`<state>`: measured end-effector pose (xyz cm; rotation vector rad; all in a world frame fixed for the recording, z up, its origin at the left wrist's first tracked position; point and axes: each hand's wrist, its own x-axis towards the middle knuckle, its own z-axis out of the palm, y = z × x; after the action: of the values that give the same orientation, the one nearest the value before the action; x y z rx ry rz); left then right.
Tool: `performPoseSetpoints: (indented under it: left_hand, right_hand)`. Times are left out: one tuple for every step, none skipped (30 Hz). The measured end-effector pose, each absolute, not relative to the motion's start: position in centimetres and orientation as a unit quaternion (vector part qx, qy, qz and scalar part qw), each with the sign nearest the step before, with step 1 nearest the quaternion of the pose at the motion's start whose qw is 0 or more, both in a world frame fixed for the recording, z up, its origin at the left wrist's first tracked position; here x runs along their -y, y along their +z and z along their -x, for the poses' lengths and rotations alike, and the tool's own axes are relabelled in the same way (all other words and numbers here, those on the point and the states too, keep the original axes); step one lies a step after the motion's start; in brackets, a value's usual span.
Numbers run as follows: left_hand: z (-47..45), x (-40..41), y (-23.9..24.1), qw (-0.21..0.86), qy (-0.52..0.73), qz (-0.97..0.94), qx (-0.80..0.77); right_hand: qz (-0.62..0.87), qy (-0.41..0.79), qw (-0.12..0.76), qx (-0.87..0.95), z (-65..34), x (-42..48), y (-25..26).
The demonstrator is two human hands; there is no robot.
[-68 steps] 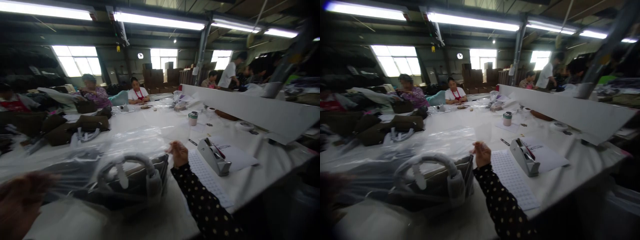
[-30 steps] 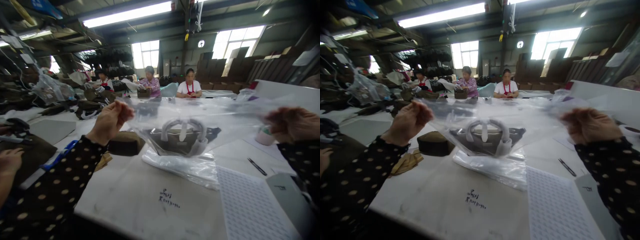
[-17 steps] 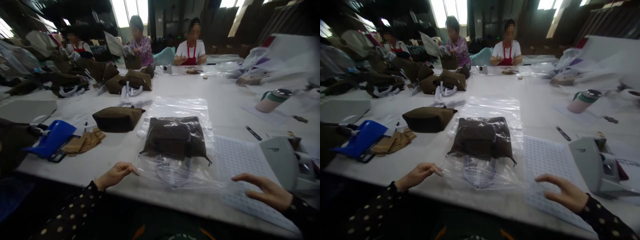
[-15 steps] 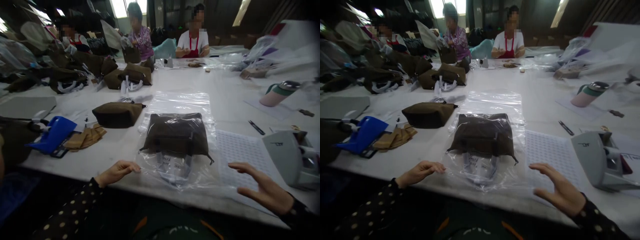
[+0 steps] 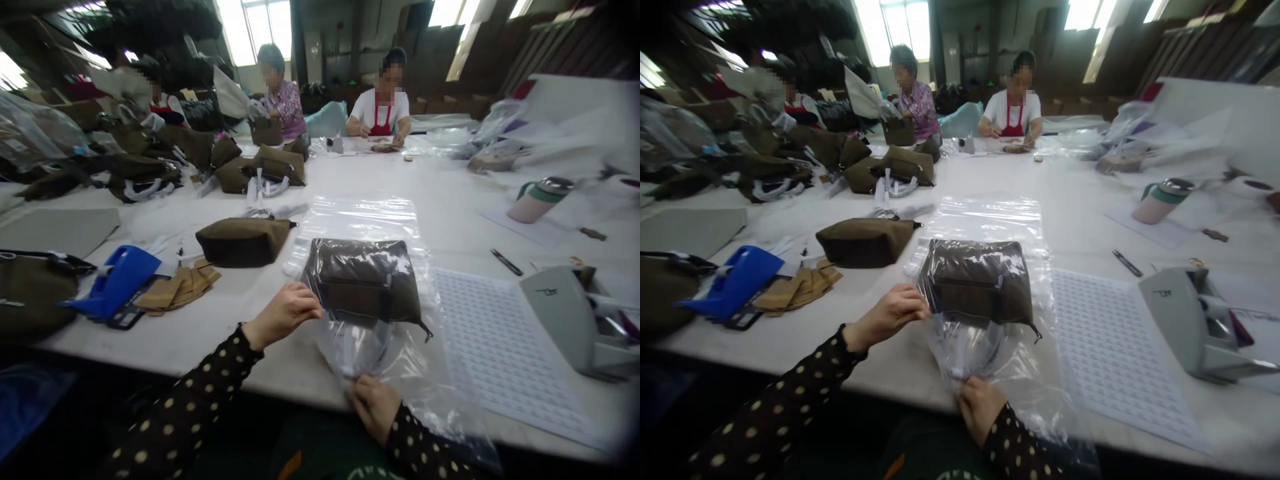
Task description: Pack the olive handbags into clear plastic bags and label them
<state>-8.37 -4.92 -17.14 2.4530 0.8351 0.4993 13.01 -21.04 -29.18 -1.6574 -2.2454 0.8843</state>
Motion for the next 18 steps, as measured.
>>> performPoseSetpoints:
  left_hand:
    - [6.7,4.2,-17.4,0.194,0.190,-0.912,-0.307]
    - [5.1,3.6,-17.8,0.143,0.198,-0.918,-0.312]
    - [3.7,3.1,-18.3,0.100,0.209,-0.918,-0.322]
    - [2.5,2.8,-19.0,0.068,0.220,-0.913,-0.336]
    - [1.7,2.6,-19.9,0.046,0.232,-0.905,-0.354]
    - [1.0,2.7,-20.7,0.031,0.242,-0.894,-0.376]
    - [0.6,2.9,-21.5,0.023,0.252,-0.882,-0.398]
    - [0.3,3.3,-22.2,0.019,0.259,-0.870,-0.419]
    - [0.1,3.9,-22.9,0.018,0.263,-0.860,-0.437]
    - [-0.1,4.6,-23.4,0.018,0.267,-0.848,-0.457]
    - [-0.4,5.5,-23.9,0.020,0.274,-0.835,-0.477]
    - [-0.7,6.3,-24.3,0.024,0.284,-0.820,-0.497]
    - [-1.1,7.2,-24.8,0.027,0.297,-0.805,-0.514]
    - [-1.5,8.0,-25.3,0.027,0.310,-0.791,-0.527]
    - [-1.9,8.7,-25.8,0.027,0.321,-0.781,-0.535]
    - [-2.2,9.2,-26.4,0.024,0.327,-0.775,-0.540]
    - [-2.5,9.5,-26.9,0.019,0.325,-0.775,-0.541]
    - [-2.7,9.8,-27.4,0.017,0.318,-0.778,-0.541]
  right_hand:
    - [0.583,0.338,0.099,0.732,-13.1,20.9,-29.0]
    - [0.603,0.369,0.093,0.701,-13.1,20.7,-28.9]
    - [0.620,0.390,0.090,0.675,-13.1,20.5,-28.9]
    - [0.635,0.405,0.089,0.652,-13.1,20.4,-28.9]
    - [0.645,0.415,0.091,0.635,-13.1,20.3,-28.9]
    - [0.651,0.421,0.093,0.625,-13.1,20.2,-28.9]
    - [0.656,0.423,0.096,0.618,-13.2,20.1,-28.9]
    - [0.658,0.425,0.098,0.613,-13.2,20.1,-28.9]
    - [0.661,0.425,0.098,0.610,-13.3,20.1,-28.8]
    - [0.663,0.425,0.098,0.609,-13.3,20.1,-28.8]
    - [0.662,0.425,0.097,0.610,-13.4,20.1,-28.7]
    - [0.661,0.426,0.095,0.610,-13.5,20.0,-28.7]
    - [0.658,0.430,0.094,0.611,-13.5,20.0,-28.6]
    - [0.654,0.435,0.094,0.612,-13.5,19.9,-28.6]
    - [0.648,0.440,0.094,0.615,-13.4,19.9,-28.6]
    - [0.640,0.445,0.096,0.619,-13.3,20.0,-28.6]
    - [0.631,0.447,0.098,0.627,-13.3,20.3,-28.5]
    - [0.618,0.449,0.103,0.637,-13.5,20.6,-28.4]
